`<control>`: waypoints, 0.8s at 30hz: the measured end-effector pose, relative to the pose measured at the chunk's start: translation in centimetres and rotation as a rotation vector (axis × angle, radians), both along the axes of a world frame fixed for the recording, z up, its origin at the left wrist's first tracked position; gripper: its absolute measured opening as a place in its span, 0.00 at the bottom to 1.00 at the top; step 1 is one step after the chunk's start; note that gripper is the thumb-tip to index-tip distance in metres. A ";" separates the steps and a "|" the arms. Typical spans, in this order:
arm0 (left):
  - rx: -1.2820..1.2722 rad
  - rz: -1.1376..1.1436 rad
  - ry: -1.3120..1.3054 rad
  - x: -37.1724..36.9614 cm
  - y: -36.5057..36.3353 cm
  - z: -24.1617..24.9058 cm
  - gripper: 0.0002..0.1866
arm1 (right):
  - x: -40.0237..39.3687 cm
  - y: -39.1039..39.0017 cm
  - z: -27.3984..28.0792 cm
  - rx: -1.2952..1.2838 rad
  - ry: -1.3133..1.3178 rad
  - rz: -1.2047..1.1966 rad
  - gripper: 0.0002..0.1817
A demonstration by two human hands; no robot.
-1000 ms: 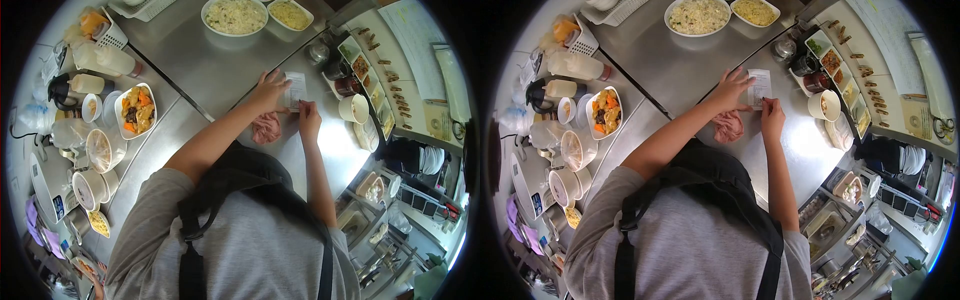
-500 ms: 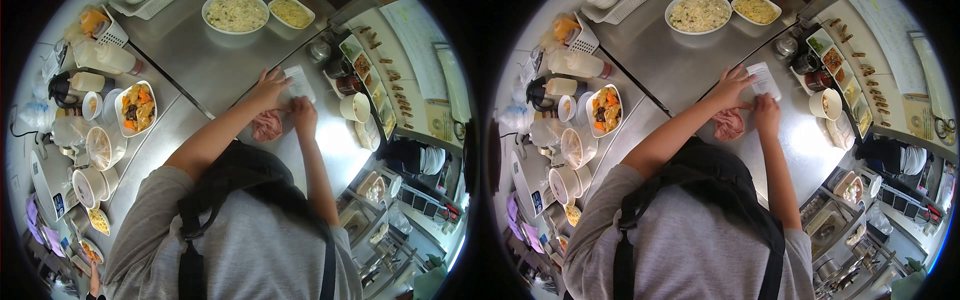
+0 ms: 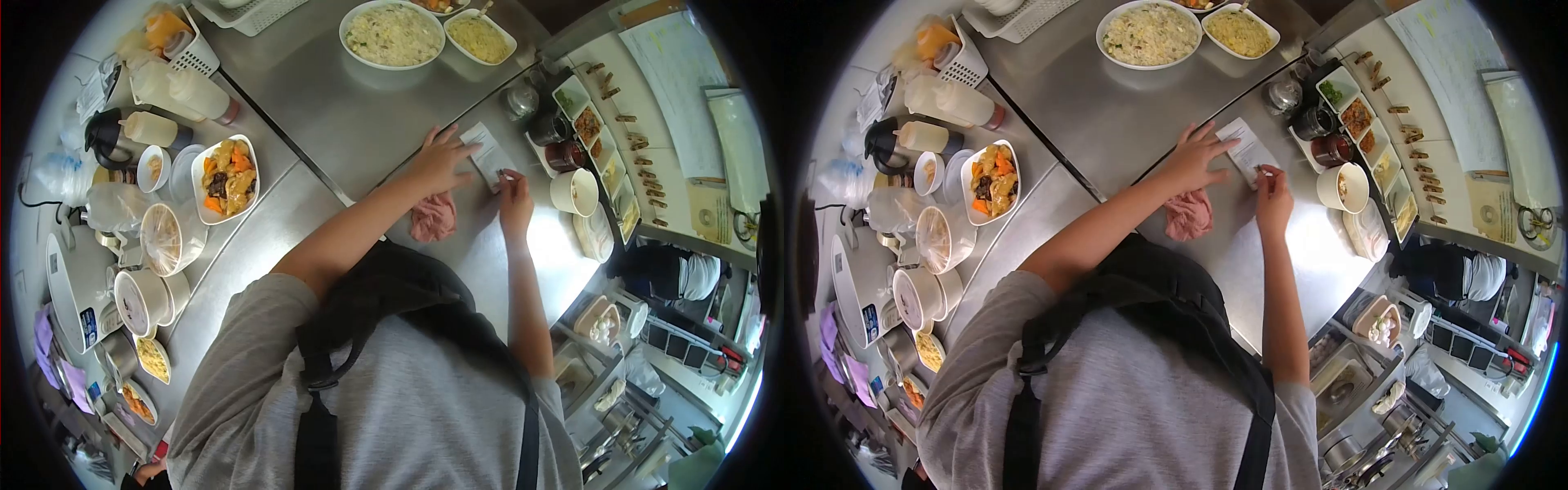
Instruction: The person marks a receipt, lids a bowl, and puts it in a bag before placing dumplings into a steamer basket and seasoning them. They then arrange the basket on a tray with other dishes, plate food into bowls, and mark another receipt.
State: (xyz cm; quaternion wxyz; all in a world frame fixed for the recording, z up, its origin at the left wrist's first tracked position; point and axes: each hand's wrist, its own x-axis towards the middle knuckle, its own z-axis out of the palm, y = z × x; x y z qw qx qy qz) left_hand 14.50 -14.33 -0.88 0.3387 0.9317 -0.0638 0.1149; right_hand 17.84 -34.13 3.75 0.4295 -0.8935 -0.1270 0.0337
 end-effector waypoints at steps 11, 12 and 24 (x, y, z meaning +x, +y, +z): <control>0.072 0.018 -0.036 -0.5 -0.1 1.0 0.28 | -1.7 1.5 0.6 -0.003 0.202 -0.125 0.07; 0.078 0.011 -0.026 -0.5 -0.1 1.1 0.30 | -1.8 1.4 0.6 -0.055 0.141 -0.107 0.06; 0.101 -0.030 -0.005 -0.5 0.2 1.4 0.40 | -3.2 4.1 -0.2 -0.110 -0.144 0.051 0.04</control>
